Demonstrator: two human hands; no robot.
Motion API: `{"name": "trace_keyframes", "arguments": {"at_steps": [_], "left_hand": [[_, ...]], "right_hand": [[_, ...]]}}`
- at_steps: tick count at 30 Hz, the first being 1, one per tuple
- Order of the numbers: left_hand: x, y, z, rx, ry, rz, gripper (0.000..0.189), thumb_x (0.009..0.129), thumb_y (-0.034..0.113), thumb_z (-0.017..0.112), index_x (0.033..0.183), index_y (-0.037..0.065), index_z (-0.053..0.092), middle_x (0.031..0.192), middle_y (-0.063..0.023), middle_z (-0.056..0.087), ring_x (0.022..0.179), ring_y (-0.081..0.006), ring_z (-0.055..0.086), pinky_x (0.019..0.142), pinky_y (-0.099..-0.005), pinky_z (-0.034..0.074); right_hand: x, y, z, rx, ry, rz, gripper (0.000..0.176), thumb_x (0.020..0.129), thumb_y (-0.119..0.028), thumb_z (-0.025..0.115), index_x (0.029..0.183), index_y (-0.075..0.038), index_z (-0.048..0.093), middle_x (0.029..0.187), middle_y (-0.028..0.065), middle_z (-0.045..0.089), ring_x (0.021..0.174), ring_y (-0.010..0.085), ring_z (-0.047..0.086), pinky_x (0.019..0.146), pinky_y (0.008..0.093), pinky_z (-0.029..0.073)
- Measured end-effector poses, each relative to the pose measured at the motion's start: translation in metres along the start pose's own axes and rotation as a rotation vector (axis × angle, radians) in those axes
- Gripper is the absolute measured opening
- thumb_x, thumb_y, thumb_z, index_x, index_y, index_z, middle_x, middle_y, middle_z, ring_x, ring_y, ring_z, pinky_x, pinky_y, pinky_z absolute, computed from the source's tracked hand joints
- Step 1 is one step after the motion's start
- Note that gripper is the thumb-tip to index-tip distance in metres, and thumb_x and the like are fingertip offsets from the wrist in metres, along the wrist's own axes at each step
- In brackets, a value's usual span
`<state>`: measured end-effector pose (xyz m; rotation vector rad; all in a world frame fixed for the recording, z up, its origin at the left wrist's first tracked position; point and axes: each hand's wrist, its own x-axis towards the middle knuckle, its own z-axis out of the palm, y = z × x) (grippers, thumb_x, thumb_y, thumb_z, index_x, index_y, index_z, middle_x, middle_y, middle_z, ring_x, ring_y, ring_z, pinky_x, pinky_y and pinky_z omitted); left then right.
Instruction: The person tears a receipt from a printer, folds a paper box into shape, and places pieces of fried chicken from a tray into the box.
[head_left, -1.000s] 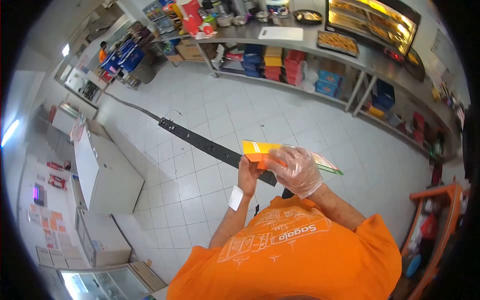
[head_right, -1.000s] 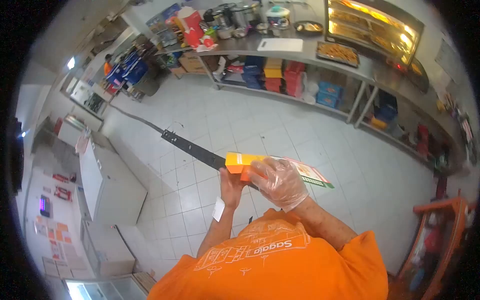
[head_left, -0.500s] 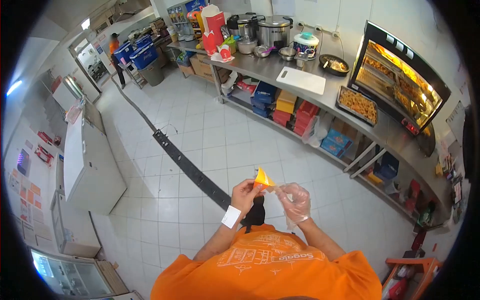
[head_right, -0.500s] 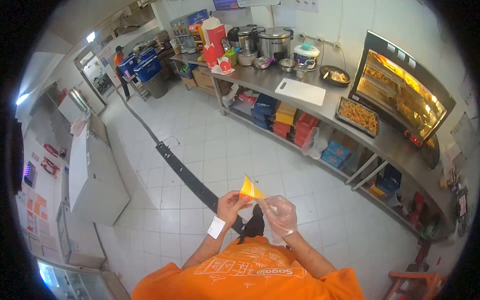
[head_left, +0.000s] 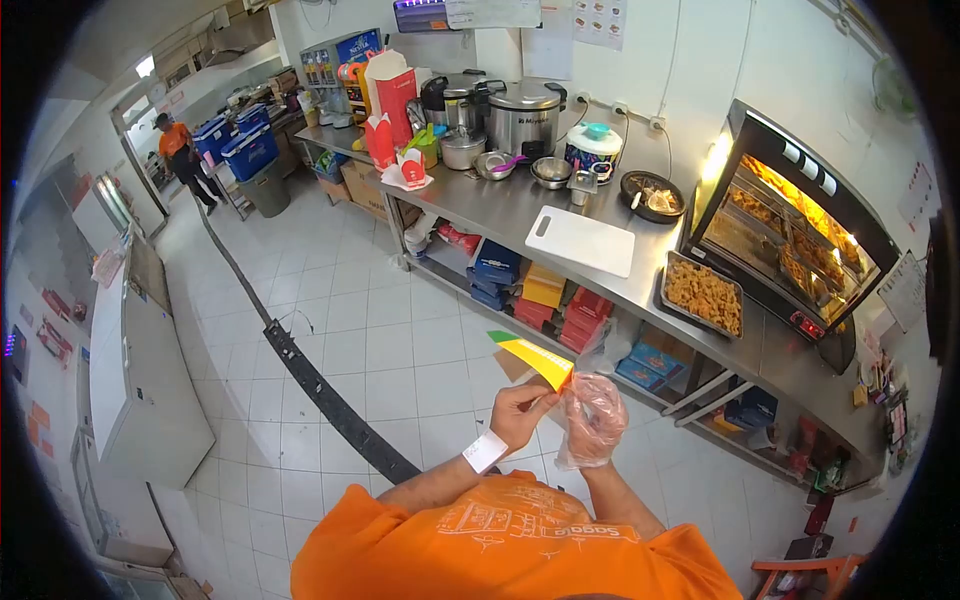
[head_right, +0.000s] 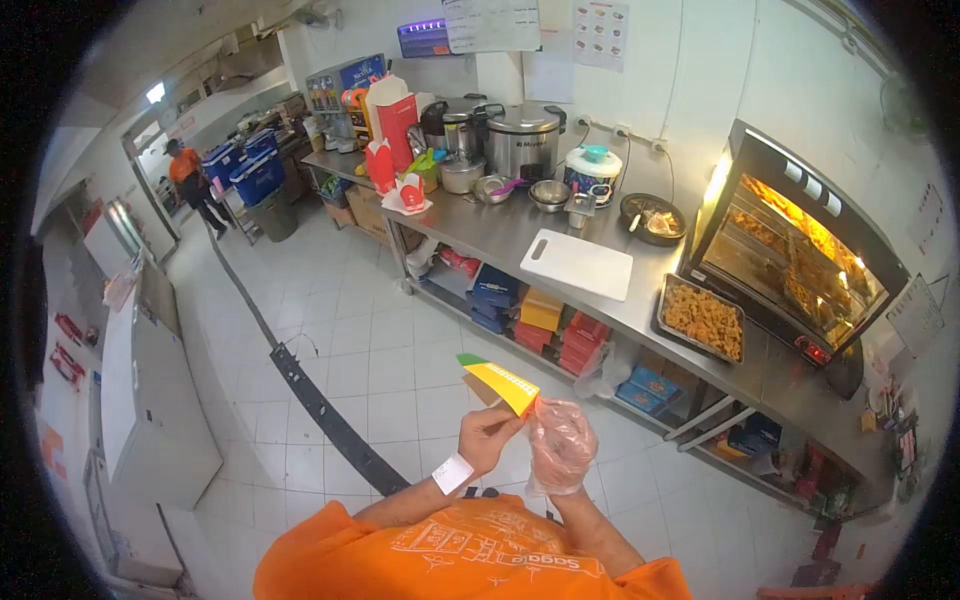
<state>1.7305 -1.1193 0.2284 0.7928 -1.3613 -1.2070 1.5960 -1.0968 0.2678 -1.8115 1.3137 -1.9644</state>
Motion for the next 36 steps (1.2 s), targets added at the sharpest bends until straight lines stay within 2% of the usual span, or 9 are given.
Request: {"name": "trace_keyframes", "arguments": {"at_steps": [11,14,17,20,22,25,28,34,36], "left_hand": [[0.156,-0.067,0.042,-0.295,-0.158,-0.160,0.018,0.086,-0.004,0.067,0.104,-0.006,0.068,0.106,-0.0114,0.067,0.098,-0.0156,0.062,0.089,-0.0277,0.049],[0.199,-0.079,0.063,-0.334,-0.193,-0.138,0.023,0.086,-0.005,0.067,0.109,-0.006,0.066,0.112,-0.0126,0.065,0.102,-0.0163,0.060,0.092,-0.0287,0.048],[0.233,-0.096,0.082,-0.391,-0.171,-0.153,0.034,0.085,-0.006,0.067,0.118,-0.005,0.062,0.119,-0.0126,0.061,0.109,-0.0177,0.058,0.096,-0.0306,0.046],[0.264,-0.095,0.099,-0.433,-0.130,-0.121,0.036,0.085,-0.005,0.066,0.121,-0.005,0.061,0.121,-0.0128,0.061,0.111,-0.0182,0.058,0.098,-0.0312,0.046],[0.277,-0.087,0.101,-0.368,-0.134,-0.052,0.034,0.087,-0.005,0.065,0.121,-0.005,0.061,0.124,-0.0134,0.060,0.113,-0.0183,0.057,0.099,-0.0313,0.045],[0.296,-0.095,0.078,-0.111,-0.075,-0.014,0.029,0.091,-0.001,0.061,0.120,-0.006,0.062,0.125,-0.0141,0.060,0.107,-0.0191,0.061,0.095,-0.0310,0.048],[0.305,-0.090,0.049,0.178,-0.246,-0.056,0.025,0.095,0.002,0.057,0.117,-0.006,0.064,0.117,-0.0125,0.064,0.097,-0.0209,0.065,0.089,-0.0306,0.052],[0.322,-0.092,0.037,-0.084,-0.127,-0.061,0.024,0.095,0.003,0.055,0.118,-0.005,0.056,0.102,-0.0112,0.065,0.089,-0.0165,0.065,0.078,-0.0293,0.053],[0.331,-0.082,0.028,0.118,-0.223,0.036,0.024,0.095,0.005,0.056,0.118,-0.003,0.053,0.099,-0.0101,0.063,0.087,-0.0142,0.063,0.075,-0.0286,0.052]], "right_hand": [[0.102,0.105,-0.014,-0.218,-0.154,0.021,0.019,0.076,0.007,0.071,0.093,0.001,0.070,0.099,0.0183,0.070,0.090,0.0293,0.068,0.082,0.0368,0.053],[0.117,0.155,-0.018,0.116,0.029,0.290,0.017,0.078,0.005,0.070,0.094,0.002,0.070,0.101,0.0192,0.069,0.090,0.0304,0.067,0.083,0.0369,0.053],[0.162,0.178,-0.020,0.102,-0.007,0.134,0.015,0.078,0.004,0.069,0.092,0.000,0.071,0.099,0.0187,0.069,0.090,0.0316,0.066,0.084,0.0380,0.052],[0.210,0.204,-0.029,-0.150,-0.240,-0.257,0.016,0.076,0.003,0.069,0.091,-0.001,0.070,0.094,0.0170,0.069,0.091,0.0330,0.066,0.084,0.0389,0.052],[0.228,0.218,-0.027,-0.196,-0.348,-0.290,0.017,0.075,0.003,0.069,0.092,-0.001,0.070,0.091,0.0153,0.068,0.089,0.0328,0.065,0.083,0.0395,0.051],[0.246,0.236,-0.017,-0.017,-0.356,-0.179,0.021,0.074,-0.003,0.074,0.094,-0.003,0.070,0.091,0.0137,0.066,0.083,0.0304,0.065,0.074,0.0374,0.053],[0.269,0.233,-0.009,-0.012,-0.401,-0.144,0.026,0.070,-0.004,0.077,0.095,-0.006,0.071,0.093,0.0129,0.066,0.082,0.0300,0.066,0.068,0.0362,0.054],[0.276,0.254,0.034,0.013,-0.433,-0.220,0.030,0.072,0.000,0.076,0.101,-0.004,0.070,0.100,0.0133,0.067,0.082,0.0305,0.068,0.070,0.0357,0.055],[0.272,0.260,0.042,0.035,-0.427,-0.141,0.029,0.075,0.003,0.075,0.103,-0.002,0.069,0.103,0.0144,0.068,0.087,0.0304,0.069,0.075,0.0354,0.055]]}}
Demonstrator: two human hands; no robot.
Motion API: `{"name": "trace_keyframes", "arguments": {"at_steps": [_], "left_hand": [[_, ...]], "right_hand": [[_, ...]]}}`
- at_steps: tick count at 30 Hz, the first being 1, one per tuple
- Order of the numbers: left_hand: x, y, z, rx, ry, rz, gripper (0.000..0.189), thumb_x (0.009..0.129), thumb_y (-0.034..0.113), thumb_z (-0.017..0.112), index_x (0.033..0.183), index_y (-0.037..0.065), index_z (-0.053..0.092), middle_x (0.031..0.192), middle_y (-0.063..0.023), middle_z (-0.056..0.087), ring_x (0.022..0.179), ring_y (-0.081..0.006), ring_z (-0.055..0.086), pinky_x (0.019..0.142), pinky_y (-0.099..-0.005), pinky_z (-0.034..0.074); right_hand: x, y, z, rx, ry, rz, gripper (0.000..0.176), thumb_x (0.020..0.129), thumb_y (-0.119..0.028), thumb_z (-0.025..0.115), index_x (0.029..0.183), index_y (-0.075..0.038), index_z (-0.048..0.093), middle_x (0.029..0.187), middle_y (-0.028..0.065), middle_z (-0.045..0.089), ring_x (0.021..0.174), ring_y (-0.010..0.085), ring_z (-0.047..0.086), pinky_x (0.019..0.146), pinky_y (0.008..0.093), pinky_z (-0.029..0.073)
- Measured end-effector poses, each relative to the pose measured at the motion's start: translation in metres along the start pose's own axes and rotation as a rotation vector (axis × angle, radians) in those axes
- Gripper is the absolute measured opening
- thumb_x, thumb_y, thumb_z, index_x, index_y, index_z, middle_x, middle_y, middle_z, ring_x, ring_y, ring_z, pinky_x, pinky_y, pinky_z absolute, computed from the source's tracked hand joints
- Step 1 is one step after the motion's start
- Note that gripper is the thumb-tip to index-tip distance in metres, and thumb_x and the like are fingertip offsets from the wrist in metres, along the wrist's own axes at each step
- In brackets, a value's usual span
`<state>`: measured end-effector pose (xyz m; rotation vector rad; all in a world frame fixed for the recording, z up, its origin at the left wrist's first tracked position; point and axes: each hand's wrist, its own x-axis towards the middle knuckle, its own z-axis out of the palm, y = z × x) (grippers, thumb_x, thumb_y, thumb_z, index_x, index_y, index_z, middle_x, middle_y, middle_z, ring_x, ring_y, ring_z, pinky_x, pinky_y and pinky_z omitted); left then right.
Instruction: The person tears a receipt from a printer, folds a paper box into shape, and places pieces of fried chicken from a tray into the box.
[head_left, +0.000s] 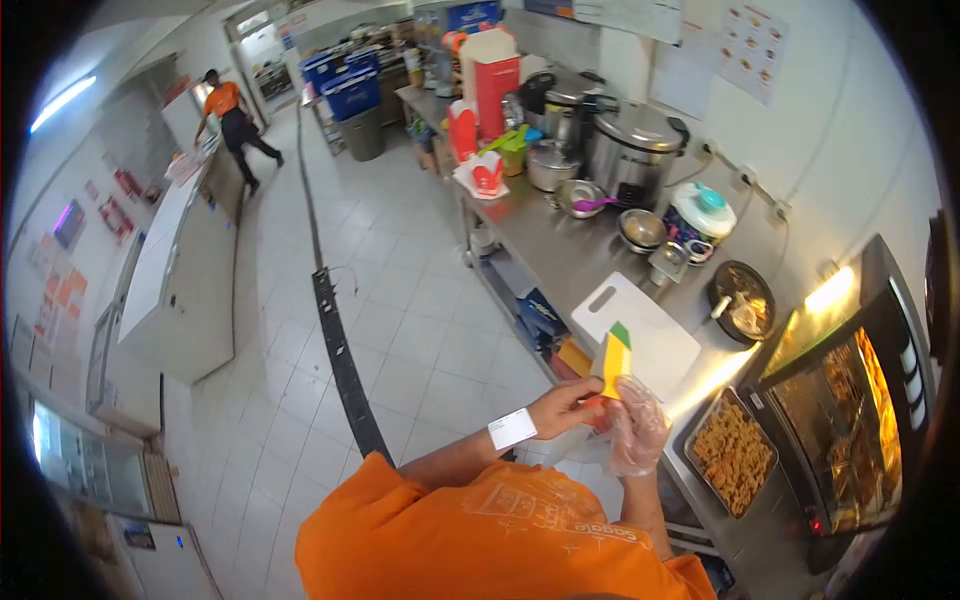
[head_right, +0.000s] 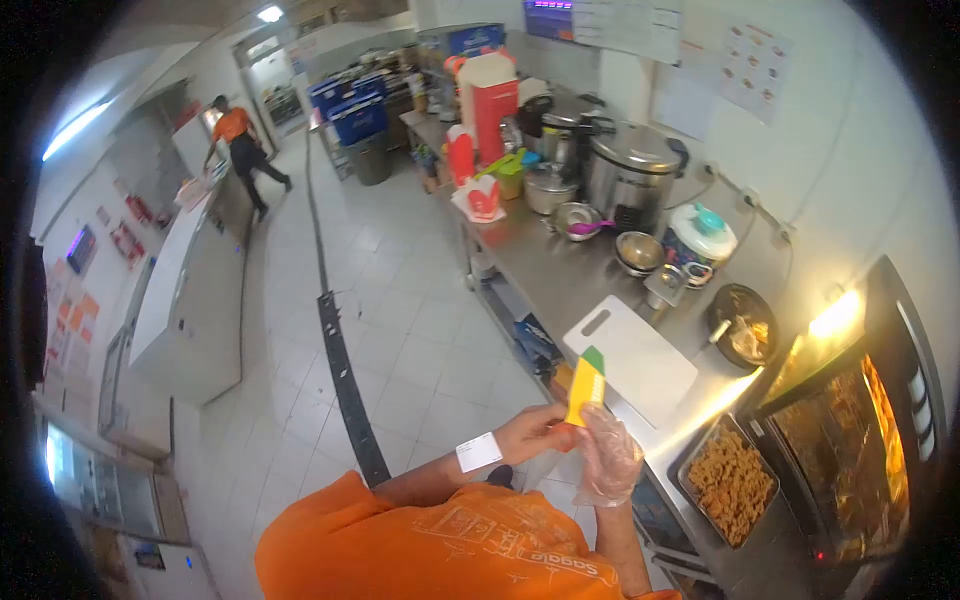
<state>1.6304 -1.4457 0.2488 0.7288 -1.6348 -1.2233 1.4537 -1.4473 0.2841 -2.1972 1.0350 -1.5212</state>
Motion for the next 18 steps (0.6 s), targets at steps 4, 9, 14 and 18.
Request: {"name": "trace_keyframes", "arguments": {"at_steps": [4,9,14,18], "left_hand": [[-0.002,-0.011,-0.023,-0.075,-0.097,-0.108,0.026,0.095,0.009,0.057,0.119,0.001,0.051,0.097,-0.0075,0.061,0.083,-0.0124,0.060,0.071,-0.0272,0.050],[-0.005,-0.019,-0.036,-0.146,0.036,-0.142,0.026,0.096,0.010,0.057,0.120,0.001,0.052,0.100,-0.0069,0.061,0.084,-0.0111,0.060,0.070,-0.0276,0.051],[-0.005,-0.070,-0.040,-0.329,0.231,-0.252,0.029,0.097,0.010,0.057,0.123,0.001,0.052,0.107,-0.0089,0.064,0.088,-0.0155,0.064,0.075,-0.0292,0.054],[0.020,-0.025,-0.049,-0.807,0.524,-0.224,0.028,0.099,0.013,0.054,0.125,0.002,0.052,0.119,-0.0118,0.061,0.107,-0.0224,0.063,0.087,-0.0398,0.055]], "right_hand": [[-0.002,0.011,0.020,0.237,0.035,0.167,0.026,0.079,0.007,0.071,0.104,0.000,0.068,0.101,0.0151,0.069,0.092,0.0240,0.068,0.075,0.0321,0.054],[0.008,0.032,0.035,0.192,-0.082,0.061,0.024,0.081,0.006,0.069,0.104,0.000,0.067,0.103,0.0159,0.068,0.087,0.0231,0.067,0.074,0.0310,0.053],[0.025,0.008,0.052,0.336,0.111,0.279,0.026,0.081,0.001,0.071,0.105,0.001,0.064,0.104,0.0163,0.065,0.086,0.0222,0.065,0.073,0.0310,0.054],[0.031,0.000,0.044,-0.043,-0.038,0.194,0.036,0.077,-0.006,0.078,0.109,0.000,0.063,0.109,0.0155,0.065,0.093,0.0270,0.066,0.081,0.0366,0.055]]}}
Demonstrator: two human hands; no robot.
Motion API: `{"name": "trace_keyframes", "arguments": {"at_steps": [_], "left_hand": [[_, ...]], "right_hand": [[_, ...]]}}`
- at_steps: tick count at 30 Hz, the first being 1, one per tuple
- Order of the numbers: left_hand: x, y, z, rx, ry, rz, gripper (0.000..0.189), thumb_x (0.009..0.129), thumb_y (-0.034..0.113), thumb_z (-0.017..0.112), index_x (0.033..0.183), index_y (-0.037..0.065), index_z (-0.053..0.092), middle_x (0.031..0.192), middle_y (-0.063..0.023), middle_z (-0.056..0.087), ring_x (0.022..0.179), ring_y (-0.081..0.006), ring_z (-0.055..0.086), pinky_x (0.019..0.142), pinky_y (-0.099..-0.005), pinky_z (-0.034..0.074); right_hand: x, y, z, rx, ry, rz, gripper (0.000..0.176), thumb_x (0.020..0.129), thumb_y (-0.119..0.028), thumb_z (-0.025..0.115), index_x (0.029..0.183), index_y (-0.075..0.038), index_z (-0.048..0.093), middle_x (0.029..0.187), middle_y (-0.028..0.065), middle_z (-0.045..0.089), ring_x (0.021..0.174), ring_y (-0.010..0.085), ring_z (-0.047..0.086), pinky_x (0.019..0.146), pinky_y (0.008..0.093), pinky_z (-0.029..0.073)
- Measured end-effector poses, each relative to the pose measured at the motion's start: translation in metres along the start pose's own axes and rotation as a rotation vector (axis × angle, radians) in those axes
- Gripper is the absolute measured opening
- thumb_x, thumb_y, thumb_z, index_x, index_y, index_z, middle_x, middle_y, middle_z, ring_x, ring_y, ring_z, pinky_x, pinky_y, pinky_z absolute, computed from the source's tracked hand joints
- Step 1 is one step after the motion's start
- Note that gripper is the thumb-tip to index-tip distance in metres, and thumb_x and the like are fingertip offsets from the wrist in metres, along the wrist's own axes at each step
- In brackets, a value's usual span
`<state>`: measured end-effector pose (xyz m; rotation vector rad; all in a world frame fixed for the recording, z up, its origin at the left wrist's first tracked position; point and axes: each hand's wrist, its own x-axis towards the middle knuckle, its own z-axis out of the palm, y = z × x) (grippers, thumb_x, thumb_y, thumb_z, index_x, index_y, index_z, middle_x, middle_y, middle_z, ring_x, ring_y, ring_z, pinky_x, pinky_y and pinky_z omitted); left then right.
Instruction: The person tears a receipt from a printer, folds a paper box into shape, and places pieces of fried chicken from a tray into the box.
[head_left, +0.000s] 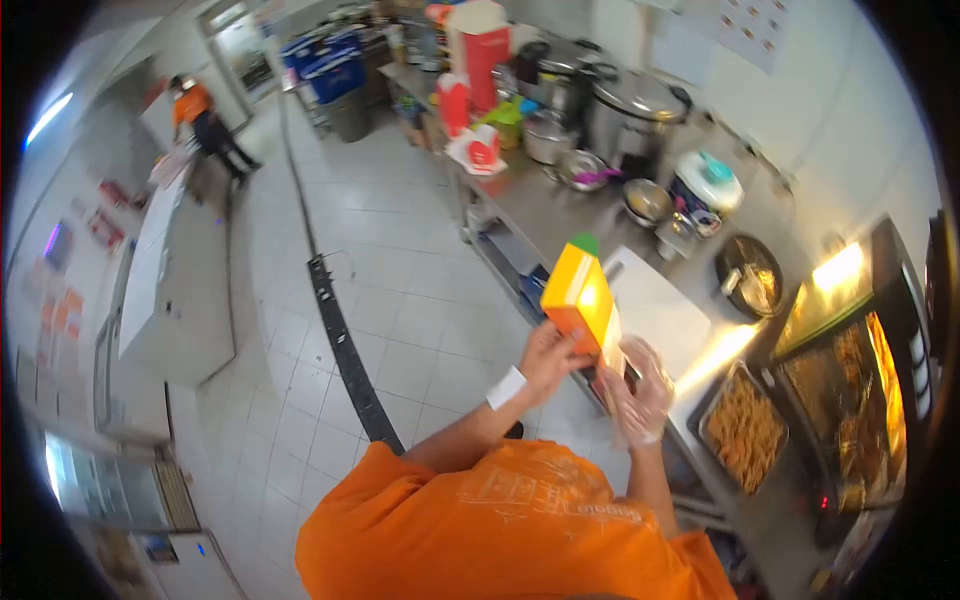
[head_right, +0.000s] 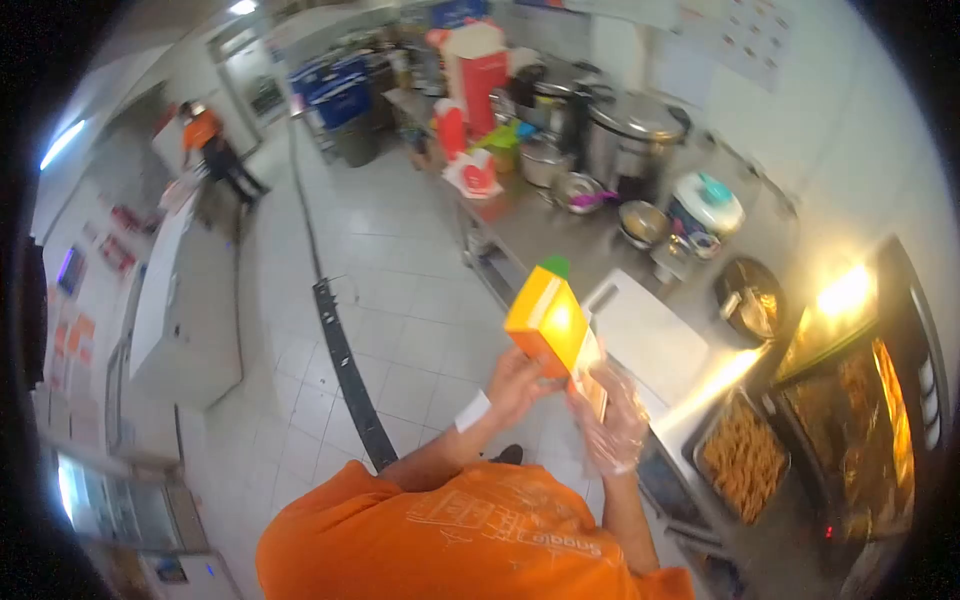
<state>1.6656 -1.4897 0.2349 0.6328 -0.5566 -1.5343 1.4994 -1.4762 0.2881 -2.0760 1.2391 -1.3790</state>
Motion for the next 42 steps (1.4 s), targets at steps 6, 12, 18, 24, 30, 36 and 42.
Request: {"name": "trace_keyframes", "arguments": {"at_steps": [6,12,18,24,30,36,42], "left_hand": [[-0.001,0.006,0.014,-0.002,-0.221,0.147,0.028,0.099,0.010,0.051,0.126,0.003,0.050,0.126,-0.0143,0.058,0.114,-0.0285,0.060,0.096,-0.0459,0.051],[0.003,-0.007,0.021,-0.014,-0.264,0.262,0.026,0.096,0.003,0.056,0.122,-0.003,0.054,0.119,-0.0127,0.061,0.109,-0.0236,0.061,0.097,-0.0388,0.050],[0.001,-0.015,0.026,0.250,-0.109,0.252,0.030,0.094,0.005,0.060,0.123,-0.001,0.056,0.119,-0.0105,0.062,0.109,-0.0180,0.059,0.096,-0.0333,0.047],[0.007,-0.035,0.028,0.279,-0.024,-0.070,0.032,0.096,0.008,0.058,0.126,0.001,0.053,0.121,-0.0100,0.061,0.113,-0.0207,0.059,0.099,-0.0370,0.049],[0.013,-0.025,0.020,0.407,-0.138,-0.028,0.028,0.095,0.007,0.059,0.122,-0.001,0.059,0.116,-0.0096,0.065,0.105,-0.0184,0.063,0.093,-0.0330,0.050],[0.015,0.002,0.030,0.634,-0.307,0.004,0.025,0.092,0.005,0.064,0.116,-0.004,0.064,0.112,-0.0106,0.067,0.102,-0.0162,0.063,0.089,-0.0284,0.050],[0.024,-0.002,0.034,0.855,-0.402,0.405,0.032,0.085,0.000,0.066,0.117,-0.006,0.063,0.114,-0.0169,0.065,0.106,-0.0241,0.064,0.094,-0.0324,0.049]], "right_hand": [[0.007,0.016,0.011,0.071,0.083,-0.016,0.043,0.074,-0.013,0.081,0.113,-0.004,0.064,0.115,0.0156,0.066,0.105,0.0320,0.066,0.090,0.0370,0.053],[0.008,0.022,0.007,0.039,0.048,-0.064,0.042,0.076,-0.009,0.078,0.115,-0.005,0.063,0.105,0.0141,0.070,0.097,0.0307,0.068,0.082,0.0344,0.055],[0.000,0.034,-0.006,-0.115,0.240,-0.062,0.023,0.082,-0.003,0.069,0.105,-0.003,0.068,0.092,0.0134,0.071,0.081,0.0263,0.069,0.070,0.0327,0.054],[-0.012,0.043,0.010,0.634,0.270,0.617,0.015,0.083,-0.007,0.071,0.097,-0.002,0.069,0.094,0.0159,0.070,0.083,0.0277,0.068,0.072,0.0313,0.055],[0.004,0.028,-0.017,-0.122,0.115,-0.144,0.026,0.077,-0.004,0.075,0.101,-0.001,0.067,0.105,0.0158,0.068,0.098,0.0327,0.067,0.081,0.0346,0.055],[0.011,0.037,-0.027,-0.226,0.051,-0.406,0.026,0.077,-0.002,0.074,0.101,-0.001,0.064,0.107,0.0169,0.066,0.102,0.0330,0.066,0.082,0.0387,0.056],[0.011,0.033,-0.027,0.555,0.103,0.197,0.007,0.086,0.002,0.066,0.093,-0.001,0.068,0.104,0.0128,0.066,0.099,0.0242,0.065,0.081,0.0345,0.055]]}}
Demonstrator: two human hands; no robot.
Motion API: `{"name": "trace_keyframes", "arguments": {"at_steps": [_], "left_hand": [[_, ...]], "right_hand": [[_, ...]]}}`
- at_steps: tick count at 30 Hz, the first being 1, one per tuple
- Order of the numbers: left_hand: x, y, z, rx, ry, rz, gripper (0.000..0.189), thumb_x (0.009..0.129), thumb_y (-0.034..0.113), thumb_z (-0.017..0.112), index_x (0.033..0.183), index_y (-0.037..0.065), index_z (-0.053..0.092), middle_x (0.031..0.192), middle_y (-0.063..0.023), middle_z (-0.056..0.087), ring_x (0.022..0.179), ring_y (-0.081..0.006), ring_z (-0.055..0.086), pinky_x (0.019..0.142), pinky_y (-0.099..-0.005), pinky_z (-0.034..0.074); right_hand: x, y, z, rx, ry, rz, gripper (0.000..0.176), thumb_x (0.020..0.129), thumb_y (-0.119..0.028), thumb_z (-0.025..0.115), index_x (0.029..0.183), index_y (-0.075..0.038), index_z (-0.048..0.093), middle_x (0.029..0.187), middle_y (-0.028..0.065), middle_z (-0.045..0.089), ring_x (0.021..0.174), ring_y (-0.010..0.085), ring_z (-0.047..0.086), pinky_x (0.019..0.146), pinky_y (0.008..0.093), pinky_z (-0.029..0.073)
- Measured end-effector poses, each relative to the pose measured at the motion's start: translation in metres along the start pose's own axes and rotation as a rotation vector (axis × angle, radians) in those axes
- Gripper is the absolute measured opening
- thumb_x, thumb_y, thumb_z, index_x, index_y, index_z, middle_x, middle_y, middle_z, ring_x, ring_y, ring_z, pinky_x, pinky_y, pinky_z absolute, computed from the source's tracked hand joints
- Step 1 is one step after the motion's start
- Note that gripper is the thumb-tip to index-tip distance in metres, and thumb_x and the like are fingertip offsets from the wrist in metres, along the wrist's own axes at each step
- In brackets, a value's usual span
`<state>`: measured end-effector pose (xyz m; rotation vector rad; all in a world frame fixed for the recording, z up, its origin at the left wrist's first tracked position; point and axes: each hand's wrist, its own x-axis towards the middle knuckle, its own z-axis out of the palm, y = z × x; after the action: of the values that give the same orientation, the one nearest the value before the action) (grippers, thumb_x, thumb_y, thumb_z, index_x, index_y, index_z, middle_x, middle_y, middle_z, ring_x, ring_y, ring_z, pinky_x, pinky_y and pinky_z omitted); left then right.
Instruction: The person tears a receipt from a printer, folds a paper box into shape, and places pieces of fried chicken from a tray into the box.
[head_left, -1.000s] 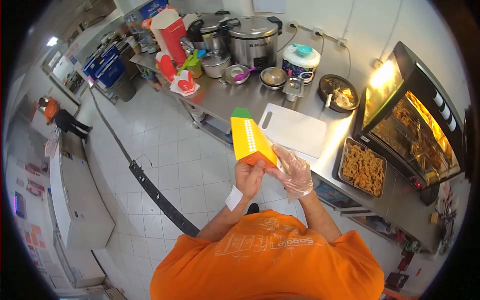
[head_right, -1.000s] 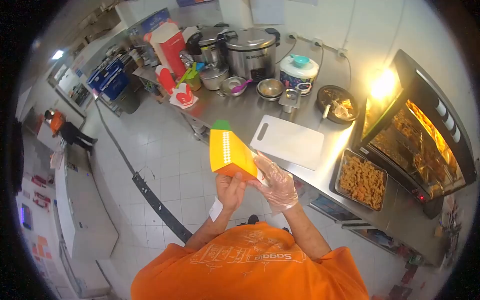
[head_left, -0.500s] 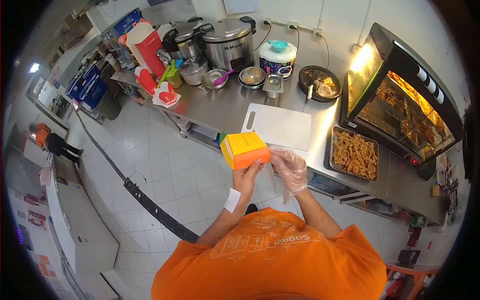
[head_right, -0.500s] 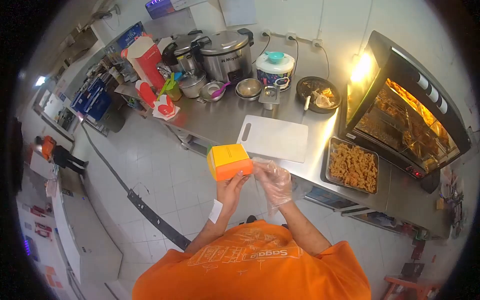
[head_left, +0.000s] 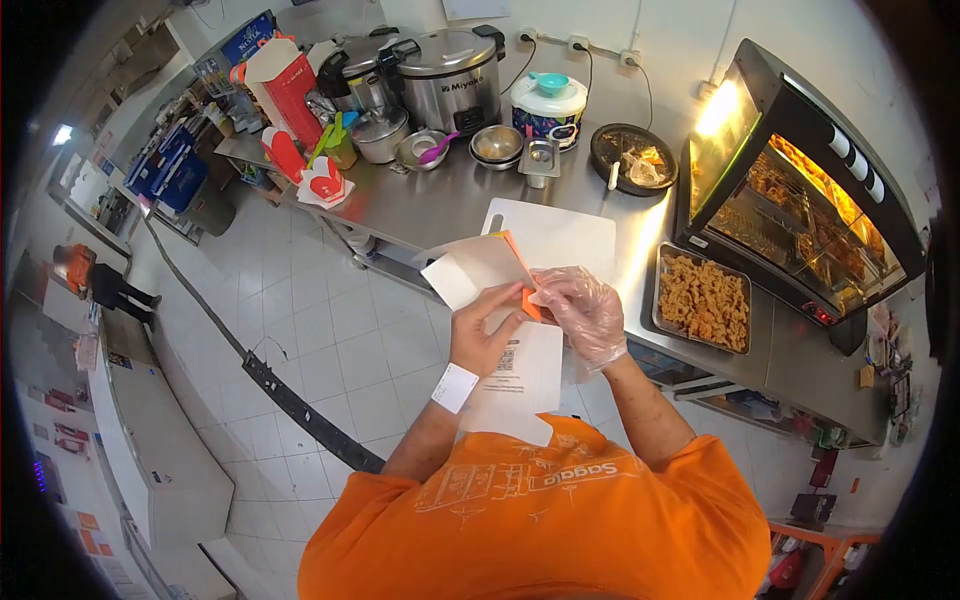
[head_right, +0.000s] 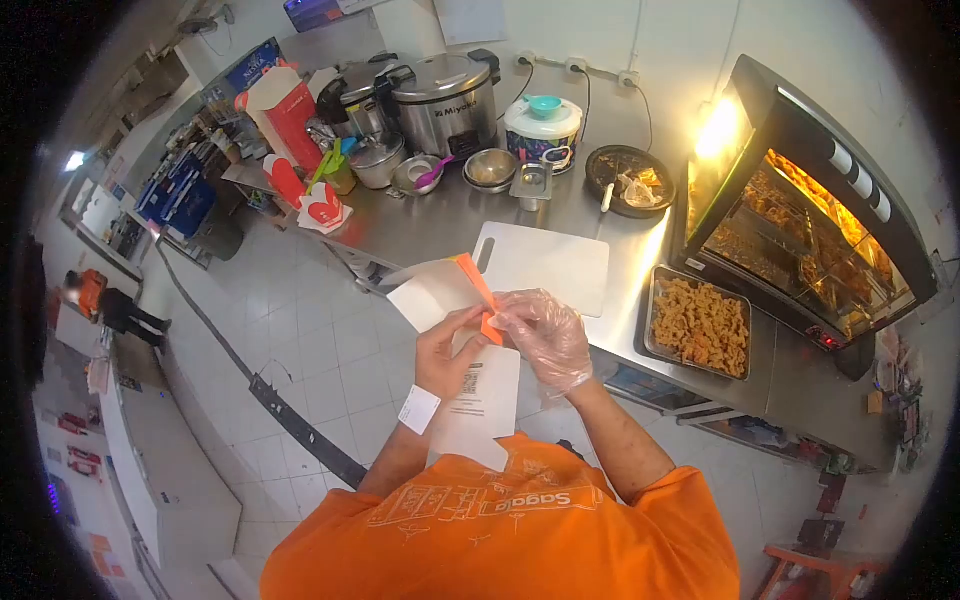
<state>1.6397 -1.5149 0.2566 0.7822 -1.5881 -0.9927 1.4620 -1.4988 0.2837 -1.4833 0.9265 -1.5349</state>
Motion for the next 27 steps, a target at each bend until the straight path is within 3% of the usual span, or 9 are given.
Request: {"name": "trace_keyframes", "arguments": {"at_steps": [3,6,9,12,18,21,24,27], "left_hand": [[0.001,-0.006,0.000,-0.039,-0.042,0.059,0.034,0.084,0.001,0.069,0.117,-0.003,0.064,0.115,-0.0180,0.065,0.108,-0.0262,0.063,0.096,-0.0347,0.048],[-0.004,0.010,0.013,-0.394,0.098,0.057,0.034,0.081,0.002,0.072,0.114,-0.002,0.065,0.113,-0.0183,0.066,0.108,-0.0276,0.063,0.097,-0.0358,0.048],[-0.017,-0.010,0.011,-0.054,0.022,0.129,0.037,0.078,-0.004,0.072,0.113,-0.005,0.062,0.119,-0.0166,0.061,0.117,-0.0270,0.057,0.102,-0.0401,0.044],[-0.023,-0.017,0.020,-0.030,0.106,0.129,0.029,0.078,0.001,0.076,0.105,-0.002,0.066,0.105,-0.0177,0.068,0.104,-0.0292,0.066,0.099,-0.0402,0.048],[-0.018,-0.023,0.024,0.057,0.134,0.274,0.021,0.080,0.001,0.073,0.100,-0.004,0.067,0.098,-0.0184,0.070,0.095,-0.0318,0.069,0.098,-0.0463,0.049],[-0.014,-0.017,0.024,0.076,0.120,0.281,0.019,0.083,0.000,0.070,0.100,-0.005,0.067,0.098,-0.0181,0.070,0.097,-0.0307,0.069,0.096,-0.0434,0.050],[-0.019,-0.023,0.031,-0.024,0.175,0.162,0.018,0.089,0.001,0.065,0.105,-0.007,0.064,0.102,-0.0159,0.069,0.098,-0.0244,0.066,0.096,-0.0391,0.049],[-0.028,-0.030,0.034,-0.140,0.194,0.013,0.019,0.091,0.004,0.065,0.106,-0.007,0.064,0.104,-0.0155,0.069,0.097,-0.0210,0.066,0.087,-0.0324,0.052]], "right_hand": [[-0.007,-0.009,0.005,0.043,-0.002,0.120,0.005,0.087,0.002,0.066,0.091,0.000,0.069,0.105,0.0115,0.065,0.099,0.0202,0.064,0.083,0.0339,0.056],[-0.010,-0.023,0.005,0.117,0.022,0.211,0.006,0.086,0.003,0.067,0.091,0.001,0.069,0.105,0.0107,0.063,0.100,0.0187,0.063,0.087,0.0332,0.057],[-0.016,-0.017,-0.001,-0.011,-0.034,0.146,0.007,0.086,0.003,0.067,0.093,0.001,0.069,0.105,0.0108,0.063,0.099,0.0191,0.063,0.087,0.0323,0.056],[-0.014,-0.021,-0.003,0.083,-0.003,0.185,0.009,0.086,0.003,0.067,0.094,0.001,0.070,0.107,0.0115,0.064,0.099,0.0185,0.063,0.084,0.0317,0.055],[-0.011,-0.009,-0.014,0.029,0.071,0.147,0.008,0.086,0.004,0.067,0.094,0.002,0.069,0.111,0.0122,0.064,0.099,0.0180,0.063,0.085,0.0309,0.056],[-0.009,-0.010,-0.018,0.288,0.094,0.240,0.009,0.085,0.004,0.068,0.094,0.002,0.069,0.109,0.0109,0.064,0.098,0.0174,0.064,0.085,0.0299,0.056],[-0.011,-0.019,-0.016,0.066,-0.066,0.174,0.011,0.084,0.004,0.069,0.095,0.001,0.069,0.105,0.0096,0.064,0.097,0.0175,0.064,0.083,0.0297,0.056],[-0.016,-0.017,-0.010,-0.027,-0.076,0.100,0.012,0.084,0.004,0.070,0.095,0.000,0.068,0.102,0.0084,0.063,0.097,0.0179,0.064,0.083,0.0300,0.056]]}}
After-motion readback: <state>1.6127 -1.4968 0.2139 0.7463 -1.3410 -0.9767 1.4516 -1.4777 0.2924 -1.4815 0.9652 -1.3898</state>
